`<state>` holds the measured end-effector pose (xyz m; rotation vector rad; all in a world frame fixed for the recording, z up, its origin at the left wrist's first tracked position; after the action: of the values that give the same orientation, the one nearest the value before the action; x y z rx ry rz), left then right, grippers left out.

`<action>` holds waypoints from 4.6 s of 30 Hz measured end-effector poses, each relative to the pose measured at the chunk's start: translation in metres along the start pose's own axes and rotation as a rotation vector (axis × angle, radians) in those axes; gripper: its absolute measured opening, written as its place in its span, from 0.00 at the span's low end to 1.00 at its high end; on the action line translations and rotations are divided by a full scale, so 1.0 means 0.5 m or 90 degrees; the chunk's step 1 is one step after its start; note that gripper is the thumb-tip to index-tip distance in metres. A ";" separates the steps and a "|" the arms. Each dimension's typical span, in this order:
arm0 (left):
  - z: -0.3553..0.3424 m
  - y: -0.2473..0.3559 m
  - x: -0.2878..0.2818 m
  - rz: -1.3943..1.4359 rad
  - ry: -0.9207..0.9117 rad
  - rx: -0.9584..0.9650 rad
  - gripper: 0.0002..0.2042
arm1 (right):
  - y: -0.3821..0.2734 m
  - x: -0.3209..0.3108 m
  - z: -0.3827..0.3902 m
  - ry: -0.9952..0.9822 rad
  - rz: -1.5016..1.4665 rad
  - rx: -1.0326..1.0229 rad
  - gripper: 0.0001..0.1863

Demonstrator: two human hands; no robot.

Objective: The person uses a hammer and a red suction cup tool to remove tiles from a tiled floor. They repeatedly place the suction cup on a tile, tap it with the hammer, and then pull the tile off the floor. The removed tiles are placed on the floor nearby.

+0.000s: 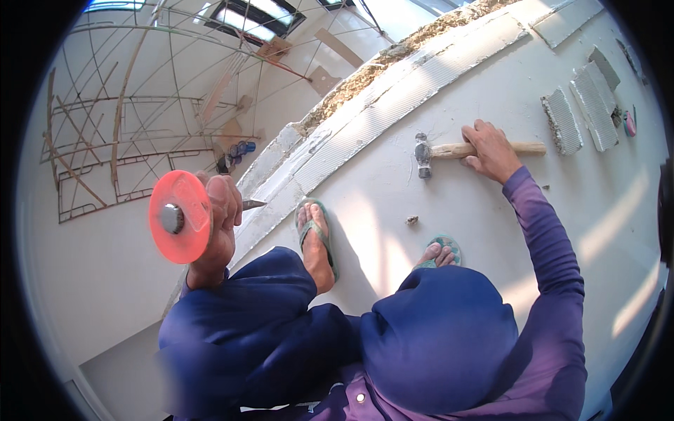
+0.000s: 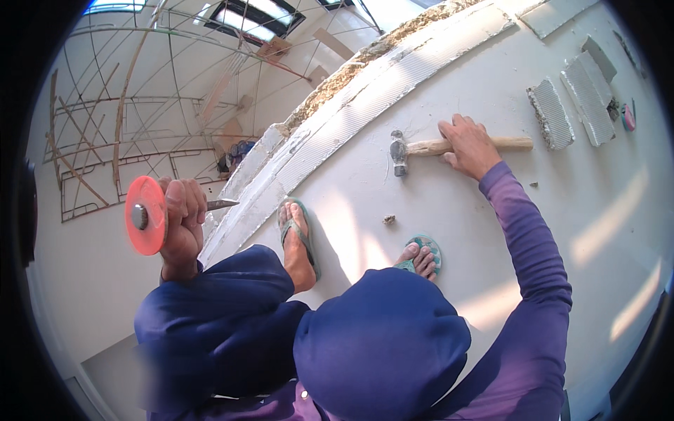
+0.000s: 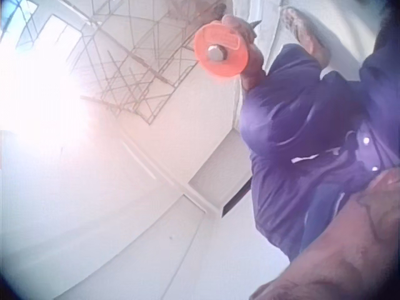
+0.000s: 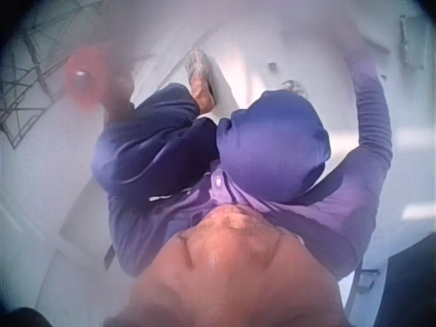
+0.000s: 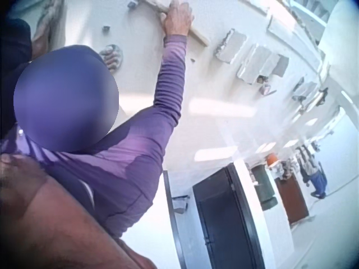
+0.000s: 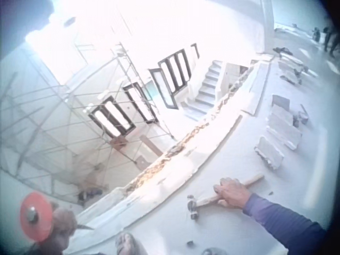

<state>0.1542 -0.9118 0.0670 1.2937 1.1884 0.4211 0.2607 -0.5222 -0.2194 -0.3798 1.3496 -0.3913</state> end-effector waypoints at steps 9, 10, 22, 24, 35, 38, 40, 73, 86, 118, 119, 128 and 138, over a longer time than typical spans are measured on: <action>-0.024 -0.155 -0.063 0.130 -0.092 -0.051 0.11 | -0.049 -0.012 0.106 -0.239 -0.342 0.202 0.17; -0.033 -0.183 -0.066 0.127 -0.077 -0.054 0.11 | -0.102 -0.040 0.117 -0.312 -0.479 0.342 0.16; -0.305 -0.606 -0.027 0.225 -0.060 0.019 0.05 | -0.322 0.060 0.165 -0.008 -0.373 0.416 0.20; -0.311 -0.689 -0.032 0.228 -0.059 -0.004 0.05 | -0.389 0.054 0.117 -0.020 -0.341 0.428 0.20; -0.377 -0.703 0.003 0.423 -0.115 -0.213 0.10 | -0.616 -0.066 0.040 -0.009 -0.263 0.334 0.15; -0.375 -0.687 0.000 0.420 -0.185 -0.197 0.06 | -0.609 -0.060 0.028 0.029 -0.261 0.306 0.14; -0.351 -0.715 0.015 0.344 -0.178 -0.137 0.04 | -0.610 -0.050 0.013 0.062 -0.288 0.303 0.14; -0.383 -0.723 0.080 0.105 -0.458 -0.206 0.18 | -0.462 -0.271 -0.334 0.409 -0.732 0.173 0.19; -0.389 -0.720 0.065 0.097 -0.507 -0.183 0.18 | -0.378 -0.161 -0.343 0.169 -0.496 0.228 0.23; -0.387 -0.750 0.111 0.055 -0.463 -0.132 0.16 | -0.357 -0.188 -0.379 0.294 -0.583 0.186 0.18; -0.391 -0.745 0.110 0.056 -0.501 -0.138 0.16 | -0.356 -0.184 -0.395 0.407 -0.665 0.149 0.16; -0.394 -0.761 0.121 0.073 -0.522 -0.108 0.15 | -0.333 -0.064 -0.370 -0.056 -0.410 0.214 0.21; -0.405 -0.767 0.129 0.025 -0.554 -0.105 0.18 | -0.364 -0.002 -0.354 0.231 -0.600 0.223 0.11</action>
<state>-0.1272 -0.8724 -0.2667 1.1624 0.3854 -0.0385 0.0770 -0.6880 -0.1629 -0.6585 1.3438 -1.5148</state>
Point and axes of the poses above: each hand's wrist, its own z-axis away from the middle knuckle, its own x-axis out of the palm, y = z × x, the point moved 1 cm from there along -z, towards the middle knuckle, and after that the axes turned 4 degrees about -z, right-handed, at the moved point
